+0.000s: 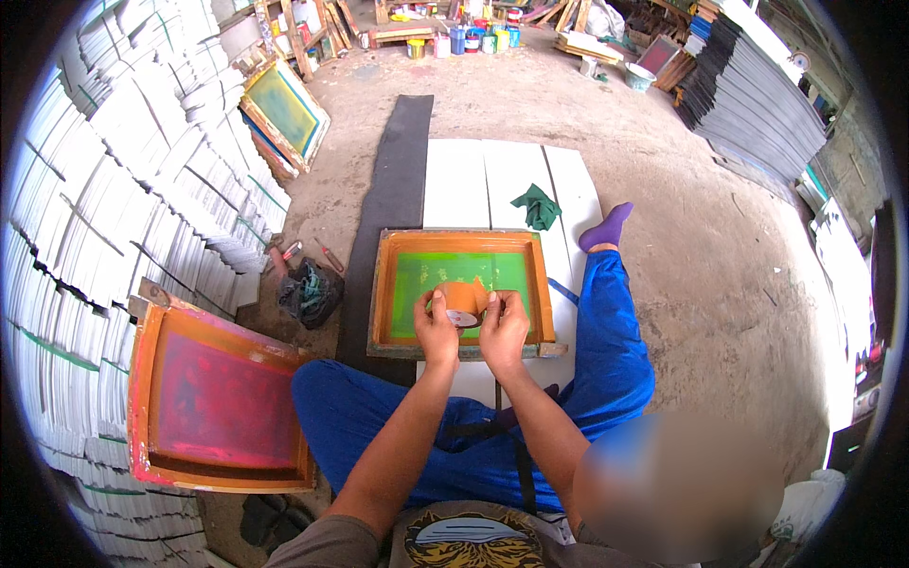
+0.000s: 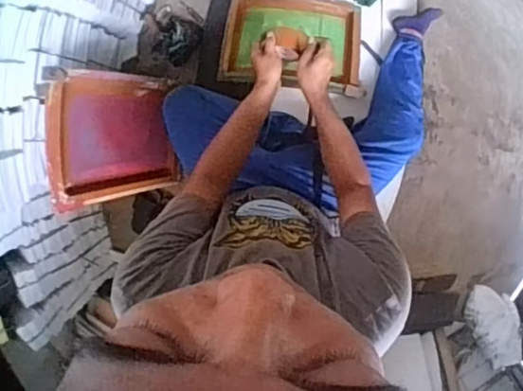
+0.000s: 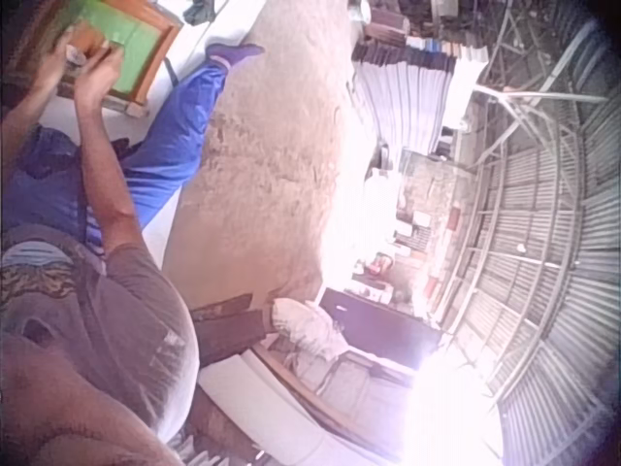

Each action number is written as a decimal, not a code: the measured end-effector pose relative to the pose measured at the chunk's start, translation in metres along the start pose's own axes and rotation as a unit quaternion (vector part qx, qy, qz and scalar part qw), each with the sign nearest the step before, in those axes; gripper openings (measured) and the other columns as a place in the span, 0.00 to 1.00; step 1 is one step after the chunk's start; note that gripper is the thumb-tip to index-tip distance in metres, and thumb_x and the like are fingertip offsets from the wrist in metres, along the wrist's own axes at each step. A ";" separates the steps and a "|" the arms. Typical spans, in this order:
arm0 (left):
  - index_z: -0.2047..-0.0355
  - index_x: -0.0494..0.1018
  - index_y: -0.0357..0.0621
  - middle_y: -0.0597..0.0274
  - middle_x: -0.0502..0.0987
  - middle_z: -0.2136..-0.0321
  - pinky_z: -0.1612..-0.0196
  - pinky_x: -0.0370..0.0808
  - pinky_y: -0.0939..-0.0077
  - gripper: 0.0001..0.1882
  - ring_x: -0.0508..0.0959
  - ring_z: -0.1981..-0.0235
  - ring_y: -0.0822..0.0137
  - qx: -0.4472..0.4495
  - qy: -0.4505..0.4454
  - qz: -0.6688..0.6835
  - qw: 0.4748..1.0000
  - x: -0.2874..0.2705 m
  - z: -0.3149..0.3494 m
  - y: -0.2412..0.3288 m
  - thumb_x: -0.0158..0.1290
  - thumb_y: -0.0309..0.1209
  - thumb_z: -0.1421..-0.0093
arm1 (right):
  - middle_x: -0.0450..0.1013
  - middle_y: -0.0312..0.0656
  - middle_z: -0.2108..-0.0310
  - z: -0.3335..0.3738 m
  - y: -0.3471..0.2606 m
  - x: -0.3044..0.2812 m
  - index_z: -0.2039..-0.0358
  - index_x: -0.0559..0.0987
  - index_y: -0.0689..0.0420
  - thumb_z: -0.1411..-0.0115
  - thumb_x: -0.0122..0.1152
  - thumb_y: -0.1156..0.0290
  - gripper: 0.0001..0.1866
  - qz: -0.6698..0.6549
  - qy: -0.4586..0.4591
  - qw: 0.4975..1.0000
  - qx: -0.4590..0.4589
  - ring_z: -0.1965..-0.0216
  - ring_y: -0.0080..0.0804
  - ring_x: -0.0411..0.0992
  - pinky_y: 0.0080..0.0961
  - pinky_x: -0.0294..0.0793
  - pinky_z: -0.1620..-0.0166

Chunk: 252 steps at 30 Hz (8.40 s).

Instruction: The person sits on the floor and applies orange tape around the edges of a green screen printing frame. They repeatedly tear off pieces of tape, press them along the frame's perimeter, and smooth them down to secure the edges.

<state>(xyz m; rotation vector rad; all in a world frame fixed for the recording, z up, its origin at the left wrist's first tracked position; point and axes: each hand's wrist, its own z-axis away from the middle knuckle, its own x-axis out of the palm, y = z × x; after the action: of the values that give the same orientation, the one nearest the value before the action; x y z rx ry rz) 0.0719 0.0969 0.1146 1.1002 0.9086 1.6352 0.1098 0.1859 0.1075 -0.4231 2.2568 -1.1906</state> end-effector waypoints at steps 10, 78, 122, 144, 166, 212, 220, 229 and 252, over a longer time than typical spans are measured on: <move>0.45 0.71 0.42 0.52 0.79 0.51 0.41 0.68 0.53 0.24 0.77 0.49 0.49 0.265 -0.017 -0.140 0.954 -0.023 -0.003 -0.022 0.60 0.37 0.38 | 0.76 0.51 0.75 -0.004 0.006 0.000 0.66 0.76 0.64 0.32 0.59 0.72 0.08 0.014 -0.040 0.998 -0.038 0.74 0.40 0.77 0.37 0.74 0.69; 0.72 0.83 0.32 0.59 0.83 0.74 0.66 0.73 0.75 0.12 0.79 0.73 0.71 -0.105 -0.100 -0.152 0.978 -0.085 -0.091 -0.097 0.69 0.32 0.44 | 0.79 0.59 0.65 -0.017 0.119 0.004 0.57 0.77 0.62 0.56 0.72 0.65 0.26 0.150 -0.501 0.847 0.094 0.61 0.57 0.79 0.42 0.78 0.55; 0.71 0.84 0.32 0.60 0.83 0.76 0.66 0.74 0.78 0.13 0.79 0.74 0.74 -0.089 -0.131 -0.232 0.960 -0.150 -0.043 -0.068 0.66 0.33 0.40 | 0.77 0.46 0.56 -0.005 0.125 -0.126 0.47 0.77 0.50 0.56 0.79 0.48 0.37 0.191 -0.543 0.814 -0.078 0.54 0.51 0.77 0.44 0.77 0.51; 0.70 0.85 0.34 0.61 0.83 0.76 0.65 0.73 0.74 0.15 0.79 0.73 0.70 0.006 -0.008 -0.387 0.922 -0.172 -0.119 -0.034 0.68 0.37 0.43 | 0.67 0.52 0.37 -0.070 0.186 -0.152 0.56 0.80 0.57 0.61 0.73 0.66 0.27 0.307 -0.469 0.825 0.077 0.42 0.54 0.72 0.41 0.74 0.41; 0.72 0.83 0.35 0.66 0.79 0.77 0.68 0.70 0.78 0.11 0.75 0.75 0.75 -0.092 -0.124 -0.294 0.943 -0.210 -0.173 0.002 0.67 0.33 0.41 | 0.79 0.44 0.59 -0.081 0.132 -0.150 0.53 0.81 0.60 0.59 0.84 0.67 0.31 0.046 -0.430 0.896 0.102 0.57 0.37 0.78 0.33 0.77 0.50; 0.65 0.83 0.35 0.47 0.84 0.69 0.62 0.79 0.61 0.15 0.85 0.67 0.53 0.144 -0.060 -0.595 0.789 -0.190 -0.158 -0.023 0.70 0.35 0.46 | 0.75 0.40 0.57 -0.045 0.185 -0.144 0.60 0.83 0.51 0.50 0.71 0.60 0.17 0.420 -0.428 0.751 -0.276 0.53 0.40 0.73 0.42 0.72 0.50; 0.65 0.82 0.35 0.47 0.83 0.71 0.63 0.78 0.61 0.15 0.84 0.68 0.52 0.128 -0.069 -0.593 0.792 -0.187 -0.157 -0.021 0.70 0.34 0.45 | 0.60 0.50 0.30 -0.026 0.174 -0.134 0.39 0.73 0.59 0.40 0.63 0.46 0.36 0.472 -0.493 0.695 -0.228 0.26 0.47 0.51 0.52 0.47 0.26; 0.68 0.82 0.35 0.49 0.83 0.73 0.63 0.78 0.62 0.13 0.83 0.70 0.54 0.177 -0.081 -0.573 0.796 -0.193 -0.167 -0.032 0.70 0.34 0.46 | 0.58 0.52 0.29 -0.026 0.179 -0.121 0.30 0.60 0.59 0.34 0.53 0.41 0.43 0.424 -0.514 0.710 -0.228 0.27 0.47 0.51 0.50 0.46 0.26; 0.72 0.80 0.33 0.48 0.82 0.75 0.67 0.77 0.64 0.13 0.84 0.73 0.57 0.175 -0.070 -0.544 0.817 -0.204 -0.169 -0.034 0.70 0.32 0.48 | 0.80 0.60 0.65 -0.126 0.168 -0.069 0.56 0.75 0.59 0.33 0.55 0.67 0.11 0.420 -0.260 0.865 0.082 0.62 0.63 0.80 0.56 0.80 0.58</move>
<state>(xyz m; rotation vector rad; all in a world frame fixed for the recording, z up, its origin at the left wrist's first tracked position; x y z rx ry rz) -0.0447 -0.1004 -0.0229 0.6550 1.4103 0.4343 0.0859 0.3977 0.0483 0.2807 1.5526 -0.6705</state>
